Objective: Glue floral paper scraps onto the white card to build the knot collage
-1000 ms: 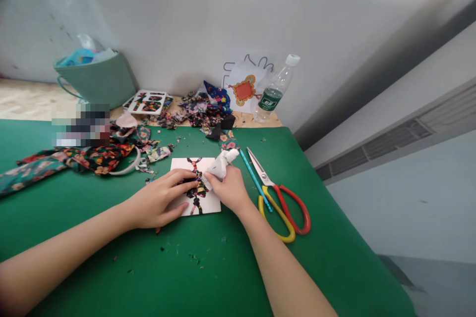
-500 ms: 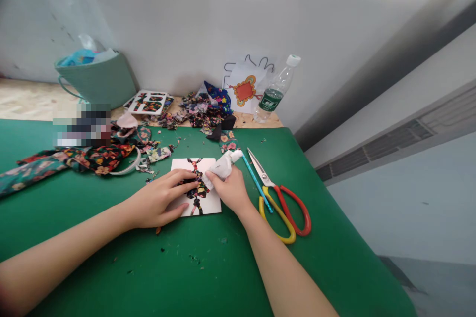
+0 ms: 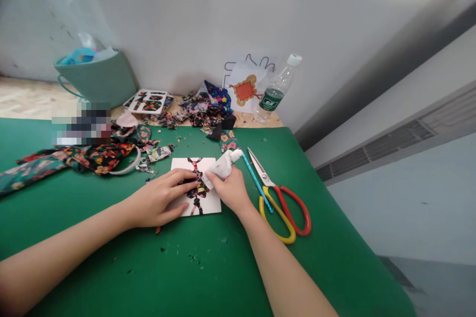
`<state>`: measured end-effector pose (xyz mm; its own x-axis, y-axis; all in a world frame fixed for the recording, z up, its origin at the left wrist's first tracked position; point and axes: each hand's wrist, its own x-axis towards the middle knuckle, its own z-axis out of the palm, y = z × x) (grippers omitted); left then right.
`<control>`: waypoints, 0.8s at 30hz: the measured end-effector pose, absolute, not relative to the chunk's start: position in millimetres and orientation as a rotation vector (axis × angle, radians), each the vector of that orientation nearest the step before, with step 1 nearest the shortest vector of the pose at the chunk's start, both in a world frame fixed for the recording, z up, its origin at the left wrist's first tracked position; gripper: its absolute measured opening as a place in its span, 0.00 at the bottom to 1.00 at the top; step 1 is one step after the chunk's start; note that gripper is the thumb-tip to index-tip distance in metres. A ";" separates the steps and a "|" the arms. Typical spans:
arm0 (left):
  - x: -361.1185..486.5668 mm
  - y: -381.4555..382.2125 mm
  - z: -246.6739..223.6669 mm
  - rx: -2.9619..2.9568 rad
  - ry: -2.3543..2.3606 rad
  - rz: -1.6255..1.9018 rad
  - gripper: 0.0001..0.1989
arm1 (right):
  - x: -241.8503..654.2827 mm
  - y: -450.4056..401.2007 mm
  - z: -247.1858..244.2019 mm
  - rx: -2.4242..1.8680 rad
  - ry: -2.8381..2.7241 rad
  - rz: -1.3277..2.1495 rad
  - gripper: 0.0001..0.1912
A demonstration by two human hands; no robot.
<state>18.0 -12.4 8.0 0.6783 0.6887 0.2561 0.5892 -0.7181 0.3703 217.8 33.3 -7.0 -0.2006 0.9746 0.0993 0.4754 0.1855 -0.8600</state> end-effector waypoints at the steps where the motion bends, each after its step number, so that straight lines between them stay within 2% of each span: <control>1: 17.8 -12.4 8.1 2.639 1.026 0.554 0.22 | 218.1 33.6 -7.7 -1.363 -1.763 0.940 0.11; 24: 15.1 -10.7 8.0 2.673 0.992 0.532 0.22 | 217.4 32.7 -7.2 -1.366 -1.742 0.936 0.11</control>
<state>15.1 -10.7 8.0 0.7031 0.6652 0.2515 0.5773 -0.7404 0.3442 217.4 32.7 -7.2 -0.1778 0.9787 0.1029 0.4549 0.1745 -0.8733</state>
